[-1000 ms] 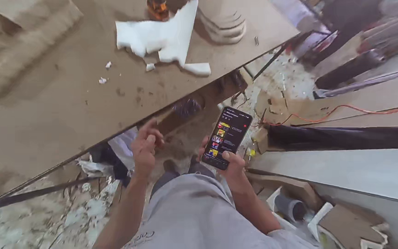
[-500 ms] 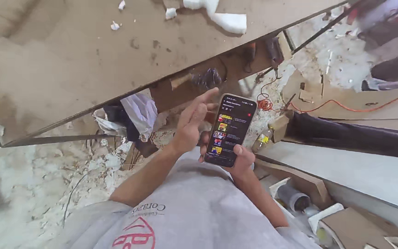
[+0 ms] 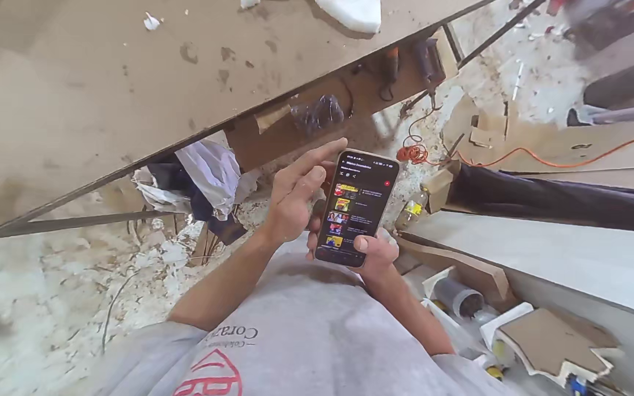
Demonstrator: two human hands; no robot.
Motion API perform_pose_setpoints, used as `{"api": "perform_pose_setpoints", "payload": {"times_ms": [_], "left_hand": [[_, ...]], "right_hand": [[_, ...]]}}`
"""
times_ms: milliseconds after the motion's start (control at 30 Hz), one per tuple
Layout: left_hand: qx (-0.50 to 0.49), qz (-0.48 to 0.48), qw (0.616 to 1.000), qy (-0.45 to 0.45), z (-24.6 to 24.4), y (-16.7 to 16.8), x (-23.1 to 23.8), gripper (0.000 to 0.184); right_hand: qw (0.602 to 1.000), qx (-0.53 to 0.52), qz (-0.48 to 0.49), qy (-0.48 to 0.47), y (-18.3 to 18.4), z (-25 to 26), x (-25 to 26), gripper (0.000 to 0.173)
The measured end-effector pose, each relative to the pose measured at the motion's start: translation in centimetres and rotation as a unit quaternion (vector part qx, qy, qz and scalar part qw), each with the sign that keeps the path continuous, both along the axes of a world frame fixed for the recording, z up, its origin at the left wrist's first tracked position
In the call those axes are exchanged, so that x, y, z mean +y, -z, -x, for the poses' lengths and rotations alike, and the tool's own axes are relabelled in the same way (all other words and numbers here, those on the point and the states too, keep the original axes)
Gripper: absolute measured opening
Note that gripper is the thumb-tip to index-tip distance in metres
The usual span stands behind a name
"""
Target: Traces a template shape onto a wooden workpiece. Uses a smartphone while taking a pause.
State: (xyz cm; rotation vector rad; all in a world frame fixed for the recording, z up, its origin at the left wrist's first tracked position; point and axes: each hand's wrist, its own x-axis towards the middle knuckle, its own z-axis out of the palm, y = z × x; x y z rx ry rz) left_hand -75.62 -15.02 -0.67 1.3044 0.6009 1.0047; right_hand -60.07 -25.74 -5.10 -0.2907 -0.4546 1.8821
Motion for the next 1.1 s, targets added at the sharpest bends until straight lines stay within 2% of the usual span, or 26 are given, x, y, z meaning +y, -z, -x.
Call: {"api": "perform_pose_setpoints", "payload": {"times_ms": [833, 1100], "left_hand": [[0.035, -0.028, 0.999, -0.008, 0.1, -0.5, 0.2, 0.05], [0.001, -0.021, 1.0, -0.012, 0.4, -0.8, 0.3, 0.049]], "right_hand": [[1.0, 0.017, -0.013, -0.004, 0.2, 0.0, 0.4, 0.056], [1.0, 0.007, -0.012, -0.016, -0.3, 0.1, 0.7, 0.056]]}}
